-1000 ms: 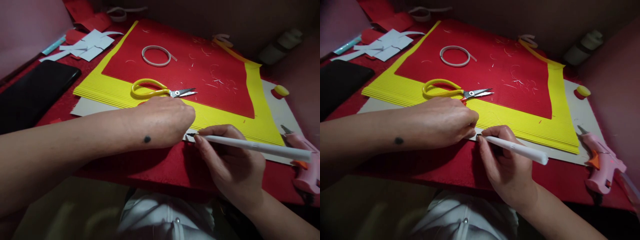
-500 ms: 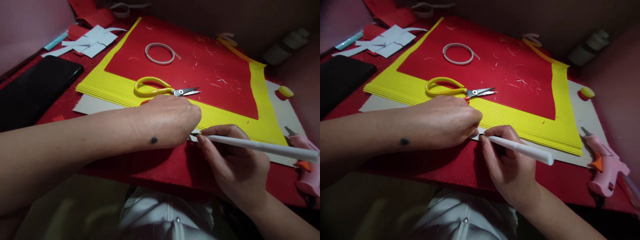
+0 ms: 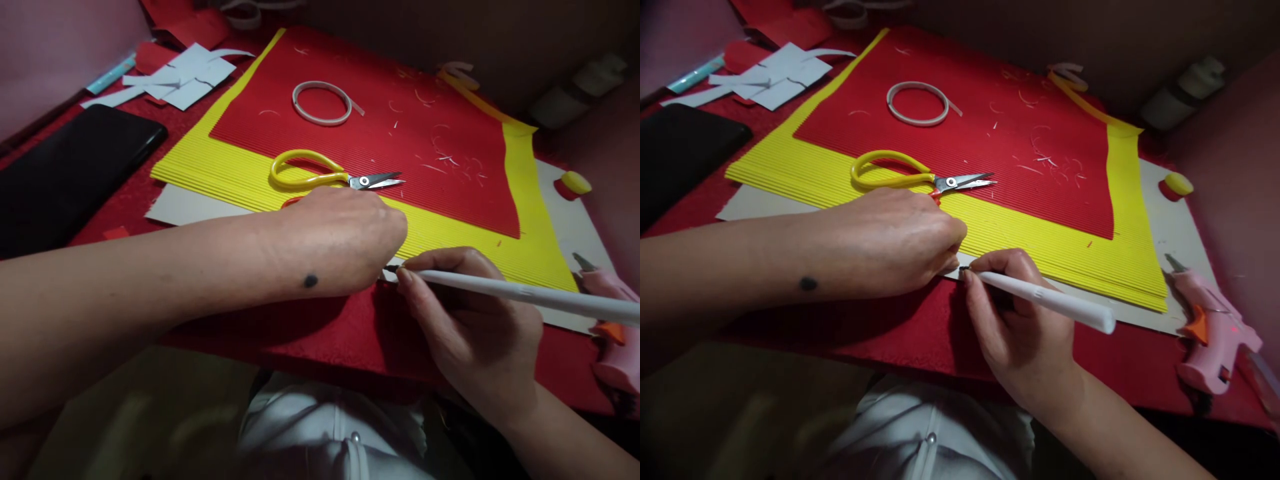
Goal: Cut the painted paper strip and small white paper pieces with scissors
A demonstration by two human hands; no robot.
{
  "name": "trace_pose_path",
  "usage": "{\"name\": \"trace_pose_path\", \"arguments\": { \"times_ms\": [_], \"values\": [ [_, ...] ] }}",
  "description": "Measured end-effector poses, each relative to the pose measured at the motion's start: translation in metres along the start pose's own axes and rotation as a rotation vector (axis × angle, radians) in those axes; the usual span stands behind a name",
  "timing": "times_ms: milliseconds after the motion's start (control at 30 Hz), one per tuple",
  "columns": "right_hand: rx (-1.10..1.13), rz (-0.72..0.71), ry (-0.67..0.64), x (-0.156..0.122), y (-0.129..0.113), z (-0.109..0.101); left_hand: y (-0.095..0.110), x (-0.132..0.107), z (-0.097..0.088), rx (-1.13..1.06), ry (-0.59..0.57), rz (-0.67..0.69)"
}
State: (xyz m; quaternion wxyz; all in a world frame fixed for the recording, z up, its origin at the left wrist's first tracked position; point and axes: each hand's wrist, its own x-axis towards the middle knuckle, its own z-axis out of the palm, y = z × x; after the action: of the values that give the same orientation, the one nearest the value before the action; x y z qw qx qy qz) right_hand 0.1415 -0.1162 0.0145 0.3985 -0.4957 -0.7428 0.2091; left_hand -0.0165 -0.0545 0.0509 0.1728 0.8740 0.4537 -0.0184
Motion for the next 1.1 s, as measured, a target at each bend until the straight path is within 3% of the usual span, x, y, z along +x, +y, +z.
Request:
{"name": "trace_pose_path", "arguments": {
  "times_ms": [1100],
  "values": [
    [0.019,-0.021,-0.002,0.0010,0.0023,-0.0004,0.0014,-0.0018,-0.0014,0.056,0.026,0.059]
  ]
}}
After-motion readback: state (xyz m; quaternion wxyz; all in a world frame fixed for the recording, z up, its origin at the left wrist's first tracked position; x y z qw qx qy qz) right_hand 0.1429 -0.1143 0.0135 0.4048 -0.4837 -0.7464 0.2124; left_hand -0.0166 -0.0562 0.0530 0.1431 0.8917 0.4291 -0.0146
